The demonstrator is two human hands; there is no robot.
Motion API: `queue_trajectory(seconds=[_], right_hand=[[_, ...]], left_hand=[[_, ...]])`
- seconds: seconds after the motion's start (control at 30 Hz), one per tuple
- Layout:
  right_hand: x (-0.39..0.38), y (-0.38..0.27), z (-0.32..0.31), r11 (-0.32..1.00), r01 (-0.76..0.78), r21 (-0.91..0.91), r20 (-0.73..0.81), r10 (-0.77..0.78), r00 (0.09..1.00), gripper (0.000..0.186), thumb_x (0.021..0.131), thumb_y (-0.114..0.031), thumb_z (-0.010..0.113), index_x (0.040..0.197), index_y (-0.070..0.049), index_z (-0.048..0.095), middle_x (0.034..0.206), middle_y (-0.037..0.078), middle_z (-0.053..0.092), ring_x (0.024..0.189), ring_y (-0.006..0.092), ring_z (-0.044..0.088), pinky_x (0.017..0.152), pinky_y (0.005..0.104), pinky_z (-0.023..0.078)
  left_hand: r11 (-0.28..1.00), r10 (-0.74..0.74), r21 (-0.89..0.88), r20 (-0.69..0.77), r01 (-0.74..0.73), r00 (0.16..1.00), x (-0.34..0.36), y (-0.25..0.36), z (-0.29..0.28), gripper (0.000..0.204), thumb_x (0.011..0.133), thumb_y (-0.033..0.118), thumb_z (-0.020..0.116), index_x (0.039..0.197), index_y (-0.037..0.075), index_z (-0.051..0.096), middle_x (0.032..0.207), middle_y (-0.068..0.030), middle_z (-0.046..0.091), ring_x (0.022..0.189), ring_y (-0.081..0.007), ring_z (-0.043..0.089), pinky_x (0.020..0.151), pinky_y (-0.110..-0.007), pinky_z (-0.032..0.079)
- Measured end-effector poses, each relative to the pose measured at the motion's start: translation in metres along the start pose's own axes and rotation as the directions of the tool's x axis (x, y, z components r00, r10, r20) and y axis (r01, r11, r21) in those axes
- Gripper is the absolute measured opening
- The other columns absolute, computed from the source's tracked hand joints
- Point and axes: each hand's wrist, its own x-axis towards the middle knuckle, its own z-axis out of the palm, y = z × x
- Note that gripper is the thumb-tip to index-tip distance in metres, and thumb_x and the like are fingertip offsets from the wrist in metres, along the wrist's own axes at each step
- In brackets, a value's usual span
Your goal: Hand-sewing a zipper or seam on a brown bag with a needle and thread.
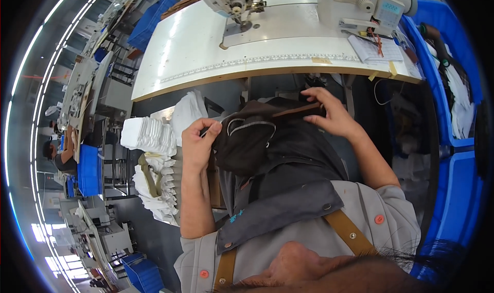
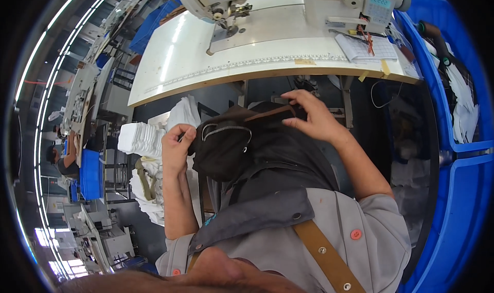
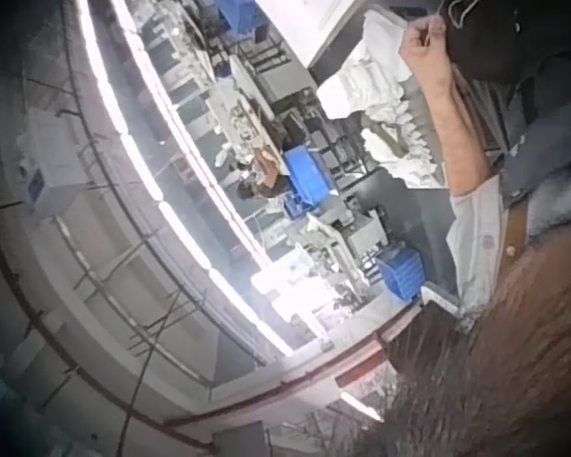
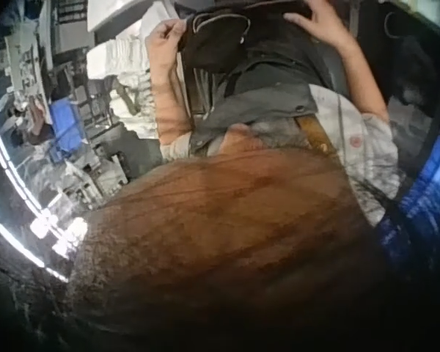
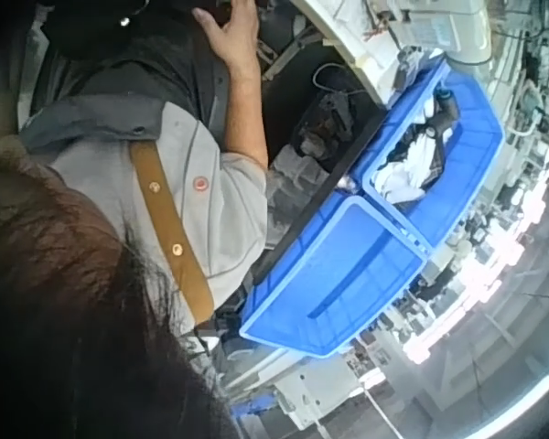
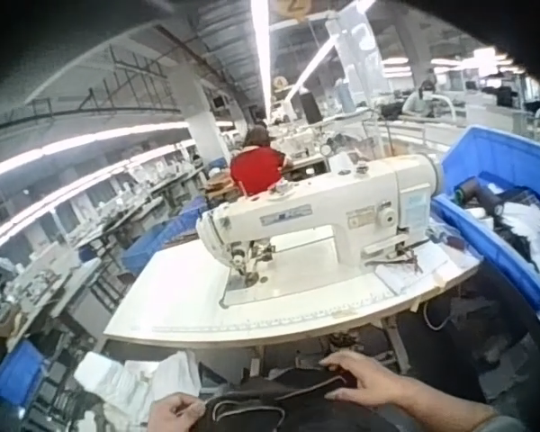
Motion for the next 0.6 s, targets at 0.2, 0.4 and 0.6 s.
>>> queue_trajectory(seconds=[0.2, 0.4, 0.6], right_hand=[[0.012, -0.07, 0.03, 0.901, 0.346, -0.261, -0.006, -0.36, 0.933, 0.095, 0.071, -0.041, 0.083, 0.145, -0.003, 0.037, 0.145, 0.018, 0.045, 0.136, 0.0378, 0.04, 0.114, 0.0479, 0.027], [0.008, -0.083, 0.036, 0.931, 0.364, 0.02, -0.263, -0.347, 0.9, 0.071, 0.091, -0.032, 0.067, 0.147, -0.003, 0.033, 0.146, 0.017, 0.043, 0.135, 0.0316, 0.043, 0.112, 0.0441, 0.03], [0.004, -0.091, 0.062, 0.769, 0.186, 0.612, -0.012, -0.226, 0.974, 0.076, 0.097, -0.04, 0.06, 0.151, -0.002, 0.023, 0.145, 0.014, 0.042, 0.134, 0.021, 0.041, 0.11, 0.0373, 0.033]], left_hand=[[0.883, 0.046, -0.468, 0.133, 0.021, 0.99, 0.005, 0.047, -0.014, 0.024, 0.093, 0.025, 0.071, 0.094, 0.001, 0.067, 0.085, -0.0017, 0.067, 0.074, -0.0081, 0.058, 0.07, -0.023, 0.048], [0.767, 0.078, -0.642, 0.105, 0.008, 0.991, -0.035, 0.105, -0.006, 0.033, 0.092, 0.013, 0.07, 0.119, 0.001, 0.055, 0.102, -0.0076, 0.069, 0.088, -0.0131, 0.067, 0.078, -0.027, 0.054], [0.735, 0.244, -0.669, 0.106, -0.112, 0.964, -0.046, 0.085, 0.021, 0.032, 0.095, 0.009, 0.066, 0.12, 0.005, 0.047, 0.105, -0.0075, 0.067, 0.094, -0.0139, 0.065, 0.086, -0.027, 0.052]])
